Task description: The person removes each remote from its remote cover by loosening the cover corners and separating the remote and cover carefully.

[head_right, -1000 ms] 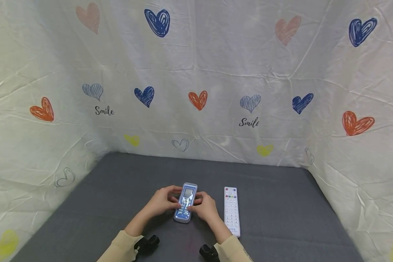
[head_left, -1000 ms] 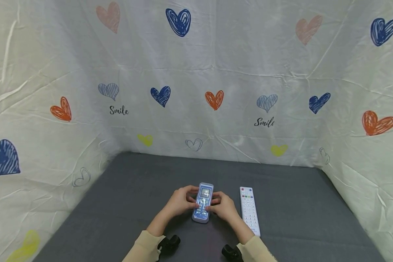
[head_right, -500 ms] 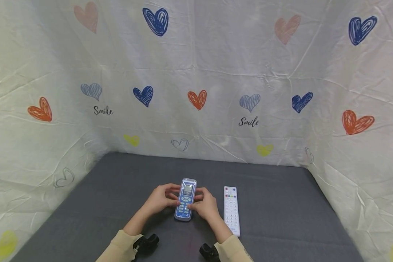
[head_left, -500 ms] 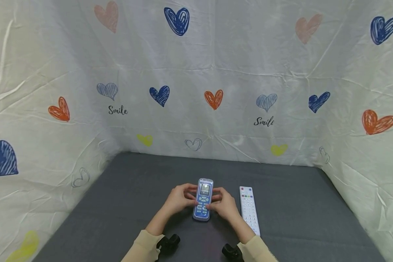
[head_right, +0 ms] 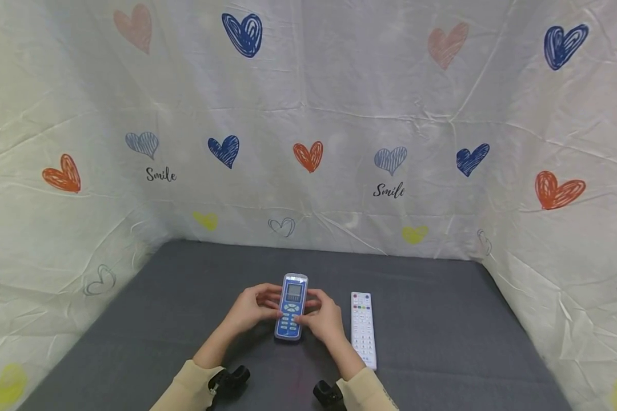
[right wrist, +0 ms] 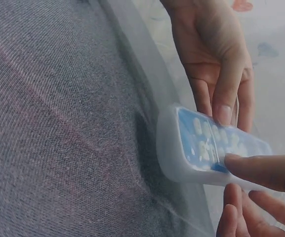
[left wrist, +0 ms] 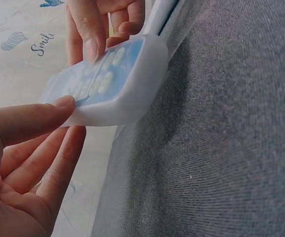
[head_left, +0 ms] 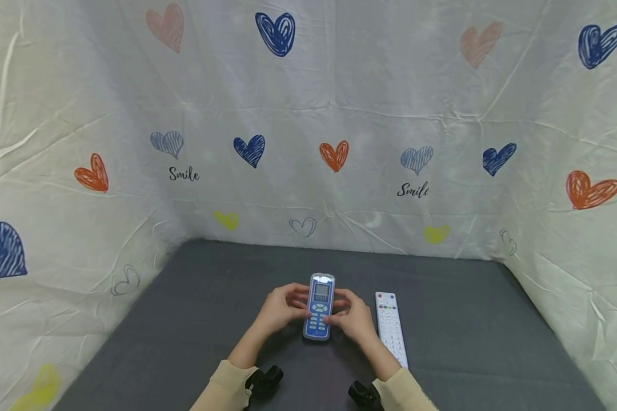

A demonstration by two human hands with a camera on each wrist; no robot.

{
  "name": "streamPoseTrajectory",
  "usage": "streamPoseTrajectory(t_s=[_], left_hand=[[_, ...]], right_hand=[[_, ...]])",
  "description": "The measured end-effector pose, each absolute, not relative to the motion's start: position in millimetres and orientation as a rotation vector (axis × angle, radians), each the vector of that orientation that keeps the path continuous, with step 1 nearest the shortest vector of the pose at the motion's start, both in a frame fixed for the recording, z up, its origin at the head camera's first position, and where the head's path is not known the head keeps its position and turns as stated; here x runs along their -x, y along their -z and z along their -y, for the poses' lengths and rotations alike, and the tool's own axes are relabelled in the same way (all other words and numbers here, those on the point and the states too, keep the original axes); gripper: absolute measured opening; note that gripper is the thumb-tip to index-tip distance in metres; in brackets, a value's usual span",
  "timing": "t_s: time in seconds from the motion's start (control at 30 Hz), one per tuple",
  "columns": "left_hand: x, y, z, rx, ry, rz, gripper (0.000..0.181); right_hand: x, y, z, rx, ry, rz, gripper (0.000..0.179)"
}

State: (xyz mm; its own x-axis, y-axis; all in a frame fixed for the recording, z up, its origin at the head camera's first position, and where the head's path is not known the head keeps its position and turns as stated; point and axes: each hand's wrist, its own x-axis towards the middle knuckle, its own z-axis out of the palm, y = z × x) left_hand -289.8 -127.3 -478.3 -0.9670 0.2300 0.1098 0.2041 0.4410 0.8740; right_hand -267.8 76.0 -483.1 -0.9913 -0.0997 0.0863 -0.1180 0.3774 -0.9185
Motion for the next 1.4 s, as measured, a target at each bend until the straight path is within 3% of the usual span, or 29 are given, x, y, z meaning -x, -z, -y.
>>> streamPoseTrajectory(t_s=[0.67, 1.4], left_hand=[[286, 470, 126, -0.421, -1.682, -2.740, 0.026], [284, 477, 131, -0.485, -1.812, -2.662, 0.024]], right_hand=[[267, 478, -73, -0.238, -1.799, 2.388, 0.050], [267, 477, -66, -0.187, -1.925, 2.255, 0.026]])
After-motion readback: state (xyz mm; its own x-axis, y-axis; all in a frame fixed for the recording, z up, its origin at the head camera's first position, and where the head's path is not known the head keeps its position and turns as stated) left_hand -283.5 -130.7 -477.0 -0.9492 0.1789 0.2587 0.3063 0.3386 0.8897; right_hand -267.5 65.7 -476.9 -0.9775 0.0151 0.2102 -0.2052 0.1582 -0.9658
